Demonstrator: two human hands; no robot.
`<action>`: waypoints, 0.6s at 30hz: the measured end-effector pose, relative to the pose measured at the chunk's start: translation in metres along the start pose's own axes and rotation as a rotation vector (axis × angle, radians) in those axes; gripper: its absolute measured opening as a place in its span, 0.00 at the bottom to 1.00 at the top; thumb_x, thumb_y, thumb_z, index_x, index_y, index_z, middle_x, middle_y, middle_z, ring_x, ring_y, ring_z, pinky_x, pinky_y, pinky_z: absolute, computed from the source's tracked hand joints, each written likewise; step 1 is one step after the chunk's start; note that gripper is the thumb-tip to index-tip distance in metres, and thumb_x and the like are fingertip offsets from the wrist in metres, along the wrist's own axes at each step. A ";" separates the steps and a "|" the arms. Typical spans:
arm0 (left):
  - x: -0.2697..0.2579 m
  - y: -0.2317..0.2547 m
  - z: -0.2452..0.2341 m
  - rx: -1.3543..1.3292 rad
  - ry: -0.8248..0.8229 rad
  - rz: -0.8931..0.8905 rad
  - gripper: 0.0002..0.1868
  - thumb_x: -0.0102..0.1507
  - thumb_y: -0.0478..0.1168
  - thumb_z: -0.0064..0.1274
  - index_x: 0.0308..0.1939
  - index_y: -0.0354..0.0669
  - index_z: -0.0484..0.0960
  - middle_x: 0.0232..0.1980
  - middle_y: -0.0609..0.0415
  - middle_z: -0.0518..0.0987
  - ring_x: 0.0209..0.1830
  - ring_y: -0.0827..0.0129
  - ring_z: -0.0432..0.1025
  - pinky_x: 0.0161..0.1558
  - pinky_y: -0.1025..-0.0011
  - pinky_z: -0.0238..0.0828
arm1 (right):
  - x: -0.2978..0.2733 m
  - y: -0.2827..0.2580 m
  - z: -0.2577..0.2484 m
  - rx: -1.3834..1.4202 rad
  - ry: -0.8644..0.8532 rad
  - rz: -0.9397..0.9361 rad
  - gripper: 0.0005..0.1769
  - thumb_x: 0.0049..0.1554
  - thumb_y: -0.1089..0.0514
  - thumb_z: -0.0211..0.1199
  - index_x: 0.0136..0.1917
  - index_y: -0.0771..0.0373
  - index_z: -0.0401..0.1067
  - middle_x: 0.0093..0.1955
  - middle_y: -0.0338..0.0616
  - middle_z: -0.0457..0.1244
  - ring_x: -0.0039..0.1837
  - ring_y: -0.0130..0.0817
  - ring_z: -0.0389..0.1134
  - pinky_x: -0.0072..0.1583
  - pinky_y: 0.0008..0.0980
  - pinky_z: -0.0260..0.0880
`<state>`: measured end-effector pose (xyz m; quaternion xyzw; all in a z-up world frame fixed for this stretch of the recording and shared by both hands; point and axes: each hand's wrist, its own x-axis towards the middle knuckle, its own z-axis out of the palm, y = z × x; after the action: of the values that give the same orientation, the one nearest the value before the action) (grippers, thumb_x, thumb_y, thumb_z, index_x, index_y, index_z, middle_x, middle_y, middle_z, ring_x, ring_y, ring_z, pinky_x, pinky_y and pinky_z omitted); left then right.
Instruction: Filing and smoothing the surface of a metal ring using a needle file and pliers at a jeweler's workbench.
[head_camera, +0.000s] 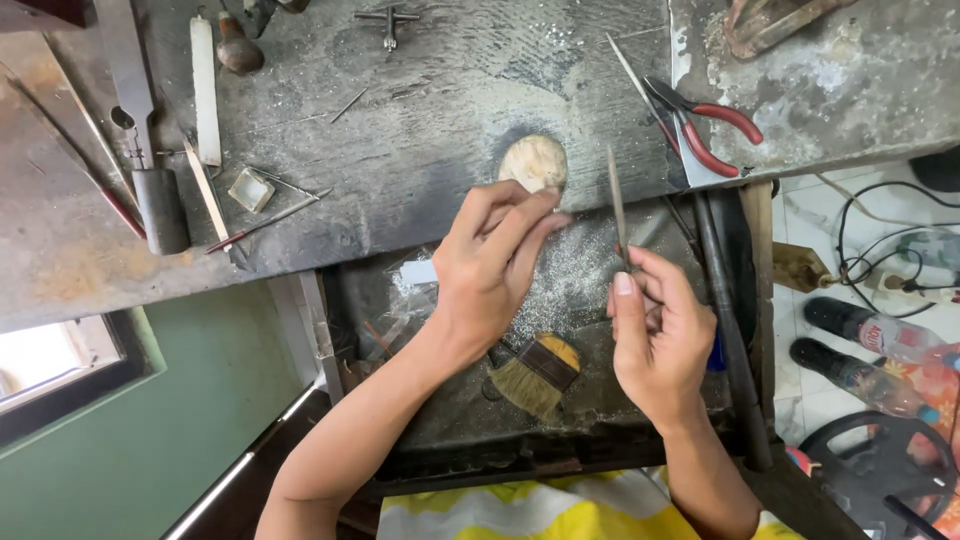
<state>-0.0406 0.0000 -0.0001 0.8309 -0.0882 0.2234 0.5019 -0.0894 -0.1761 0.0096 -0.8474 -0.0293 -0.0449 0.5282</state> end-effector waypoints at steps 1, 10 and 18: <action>-0.003 -0.012 0.009 0.054 0.078 0.043 0.09 0.65 0.34 0.64 0.49 0.45 0.86 0.44 0.55 0.79 0.30 0.66 0.81 0.36 0.67 0.83 | 0.002 0.003 0.002 0.019 -0.008 -0.078 0.13 0.65 0.70 0.53 0.60 0.82 0.69 0.32 0.53 0.66 0.26 0.31 0.65 0.27 0.27 0.61; 0.005 -0.028 0.021 0.066 0.140 0.238 0.11 0.57 0.28 0.70 0.42 0.36 0.88 0.40 0.48 0.80 0.23 0.69 0.75 0.24 0.71 0.76 | 0.012 -0.011 0.014 -0.058 0.006 -0.254 0.20 0.65 0.71 0.53 0.70 0.82 0.64 0.34 0.56 0.68 0.27 0.32 0.66 0.30 0.25 0.63; 0.010 -0.028 0.025 0.015 0.231 0.223 0.08 0.58 0.27 0.68 0.40 0.37 0.87 0.37 0.51 0.78 0.21 0.67 0.72 0.22 0.70 0.72 | 0.025 -0.019 0.018 -0.160 0.012 -0.309 0.16 0.65 0.73 0.53 0.64 0.81 0.70 0.53 0.69 0.71 0.40 0.45 0.76 0.35 0.30 0.71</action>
<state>-0.0142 -0.0081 -0.0275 0.7884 -0.1200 0.3724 0.4747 -0.0655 -0.1518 0.0211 -0.8719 -0.1522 -0.1327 0.4461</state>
